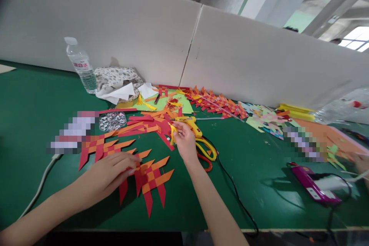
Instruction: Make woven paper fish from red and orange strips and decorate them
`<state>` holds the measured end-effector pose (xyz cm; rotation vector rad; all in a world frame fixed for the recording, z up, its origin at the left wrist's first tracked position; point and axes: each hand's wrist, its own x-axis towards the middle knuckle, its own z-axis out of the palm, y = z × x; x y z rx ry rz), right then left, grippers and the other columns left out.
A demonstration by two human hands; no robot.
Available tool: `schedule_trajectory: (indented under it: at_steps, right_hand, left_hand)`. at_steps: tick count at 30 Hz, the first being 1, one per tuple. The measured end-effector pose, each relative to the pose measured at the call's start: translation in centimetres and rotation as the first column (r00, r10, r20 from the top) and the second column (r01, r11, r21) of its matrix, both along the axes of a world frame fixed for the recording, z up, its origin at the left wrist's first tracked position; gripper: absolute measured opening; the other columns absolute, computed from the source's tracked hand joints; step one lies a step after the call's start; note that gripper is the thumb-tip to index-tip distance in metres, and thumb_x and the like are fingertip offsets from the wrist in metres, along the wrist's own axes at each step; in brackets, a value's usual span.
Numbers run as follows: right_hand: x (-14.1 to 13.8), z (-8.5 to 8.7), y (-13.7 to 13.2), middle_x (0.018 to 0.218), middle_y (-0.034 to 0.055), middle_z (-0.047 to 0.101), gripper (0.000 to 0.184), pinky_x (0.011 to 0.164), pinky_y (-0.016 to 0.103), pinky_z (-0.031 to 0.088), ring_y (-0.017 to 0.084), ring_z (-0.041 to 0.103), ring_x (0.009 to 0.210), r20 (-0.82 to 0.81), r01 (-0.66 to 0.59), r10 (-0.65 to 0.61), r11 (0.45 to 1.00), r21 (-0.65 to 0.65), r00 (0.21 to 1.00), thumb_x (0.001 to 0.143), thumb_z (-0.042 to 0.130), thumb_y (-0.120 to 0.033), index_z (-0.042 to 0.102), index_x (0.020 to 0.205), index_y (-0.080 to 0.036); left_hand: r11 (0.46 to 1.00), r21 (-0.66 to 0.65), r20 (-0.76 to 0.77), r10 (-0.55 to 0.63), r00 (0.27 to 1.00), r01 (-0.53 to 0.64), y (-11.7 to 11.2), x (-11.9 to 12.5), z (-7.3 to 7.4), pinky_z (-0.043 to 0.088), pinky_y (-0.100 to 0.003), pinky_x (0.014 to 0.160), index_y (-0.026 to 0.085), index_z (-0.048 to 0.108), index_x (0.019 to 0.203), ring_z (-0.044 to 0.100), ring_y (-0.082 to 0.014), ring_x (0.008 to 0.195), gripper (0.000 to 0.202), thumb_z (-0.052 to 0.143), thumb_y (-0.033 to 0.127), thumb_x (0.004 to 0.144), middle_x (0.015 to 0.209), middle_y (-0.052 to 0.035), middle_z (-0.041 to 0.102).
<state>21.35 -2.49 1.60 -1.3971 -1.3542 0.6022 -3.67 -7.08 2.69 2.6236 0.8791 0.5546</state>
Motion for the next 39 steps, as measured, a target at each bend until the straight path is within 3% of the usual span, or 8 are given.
schedule_trajectory:
  at_steps: [5, 11, 15, 25, 29, 32, 35, 39]
  right_hand:
    - [-0.5, -0.2, -0.6, 0.091, 0.0063, 0.072, 0.023, 0.077, 0.033, 0.052, 0.020, 0.067, 0.085, 0.005, -0.077, 0.078, 0.993, -0.090, 0.997, 0.073, 0.051, -0.023, 0.068, 0.088, -0.017]
    - [-1.0, -0.8, -1.2, 0.078, 0.0028, 0.073, 0.022, 0.073, 0.033, 0.052, 0.020, 0.067, 0.079, 0.113, -0.076, 0.092, 0.987, -0.144, 0.989, 0.072, 0.052, -0.018, 0.073, 0.077, -0.021]
    - [-1.2, -1.2, -1.0, 0.081, 0.0045, 0.073, 0.017, 0.080, 0.036, 0.050, 0.021, 0.066, 0.082, 0.182, -0.043, 0.065, 0.992, -0.120, 0.981, 0.070, 0.057, -0.016, 0.073, 0.075, -0.021]
    - [-1.6, -1.9, -0.9, 0.079, 0.0046, 0.072, 0.012, 0.076, 0.035, 0.051, 0.021, 0.066, 0.077, 0.196, -0.015, 0.039, 0.993, -0.121, 0.980, 0.076, 0.057, -0.022, 0.068, 0.078, -0.020]
    - [-1.5, -1.8, -1.0, 0.078, 0.0046, 0.070, 0.010, 0.075, 0.034, 0.050, 0.020, 0.065, 0.077, 0.174, 0.021, -0.004, 0.995, -0.099, 0.985, 0.077, 0.057, -0.024, 0.065, 0.078, -0.020]
    - [-1.2, -1.2, -1.2, 0.089, 0.0075, 0.068, 0.019, 0.077, 0.035, 0.049, 0.020, 0.063, 0.082, 0.086, 0.142, -0.139, 0.990, -0.024, 0.987, 0.083, 0.052, -0.033, 0.062, 0.089, -0.018]
    - [-0.8, -0.6, -1.4, 0.098, 0.0080, 0.063, 0.025, 0.079, 0.035, 0.048, 0.020, 0.061, 0.088, -0.120, 0.266, -0.256, 0.960, 0.083, 0.959, 0.083, 0.053, -0.039, 0.058, 0.096, -0.018]
    - [-0.8, -0.2, -1.6, 0.099, 0.0060, 0.060, 0.025, 0.072, 0.032, 0.050, 0.018, 0.061, 0.084, -0.346, 0.222, -0.182, 0.972, 0.080, 0.921, 0.079, 0.058, -0.038, 0.056, 0.096, -0.019]
  left_hand:
    - [0.985, 0.160, -0.079, -0.054, 0.995, 0.066, 3.3, 3.1, 1.5, 0.047, -0.039, 0.089, 0.016, 0.056, 0.098, 0.059, -0.0229, 0.105, 0.022, 0.034, 0.018, 0.095, 0.114, -0.0094, 0.064]
    - [0.972, 0.210, -0.198, -0.064, 0.978, 0.106, 7.1, 5.1, -0.2, 0.049, -0.033, 0.071, 0.016, 0.056, 0.091, 0.063, -0.0213, 0.081, 0.016, 0.039, 0.015, 0.092, 0.086, -0.0083, 0.066]
    - [0.954, 0.255, -0.201, -0.108, 0.974, 0.159, 7.4, 4.7, -1.4, 0.049, -0.036, 0.079, 0.016, 0.056, 0.095, 0.063, -0.0239, 0.093, 0.016, 0.040, 0.013, 0.091, 0.100, -0.0115, 0.066]
    - [0.937, 0.306, -0.225, -0.099, 0.969, 0.167, 7.3, 4.5, -1.7, 0.048, -0.038, 0.088, 0.013, 0.053, 0.102, 0.057, -0.0260, 0.112, 0.019, 0.039, 0.009, 0.091, 0.127, -0.0164, 0.056]
    - [0.970, 0.213, -0.241, -0.068, 0.968, 0.121, 7.5, 4.7, -1.9, 0.049, -0.036, 0.085, 0.012, 0.053, 0.101, 0.062, -0.0248, 0.103, 0.019, 0.036, 0.010, 0.091, 0.114, -0.0153, 0.063]
    - [0.965, 0.222, -0.239, -0.084, 0.967, 0.139, 7.6, 4.7, -1.6, 0.047, -0.038, 0.089, 0.012, 0.052, 0.105, 0.059, -0.0256, 0.109, 0.021, 0.036, 0.009, 0.091, 0.116, -0.0170, 0.062]
    - [0.975, 0.191, -0.211, -0.073, 0.975, 0.114, 7.9, 4.7, -0.8, 0.049, -0.034, 0.080, 0.014, 0.054, 0.100, 0.062, -0.0223, 0.096, 0.020, 0.036, 0.011, 0.092, 0.104, -0.0132, 0.065]
    - [0.980, 0.198, -0.121, 0.047, 0.992, -0.022, 8.4, 4.6, 0.3, 0.048, -0.030, 0.070, 0.015, 0.056, 0.091, 0.061, -0.0198, 0.083, 0.022, 0.035, 0.019, 0.094, 0.090, -0.0084, 0.063]
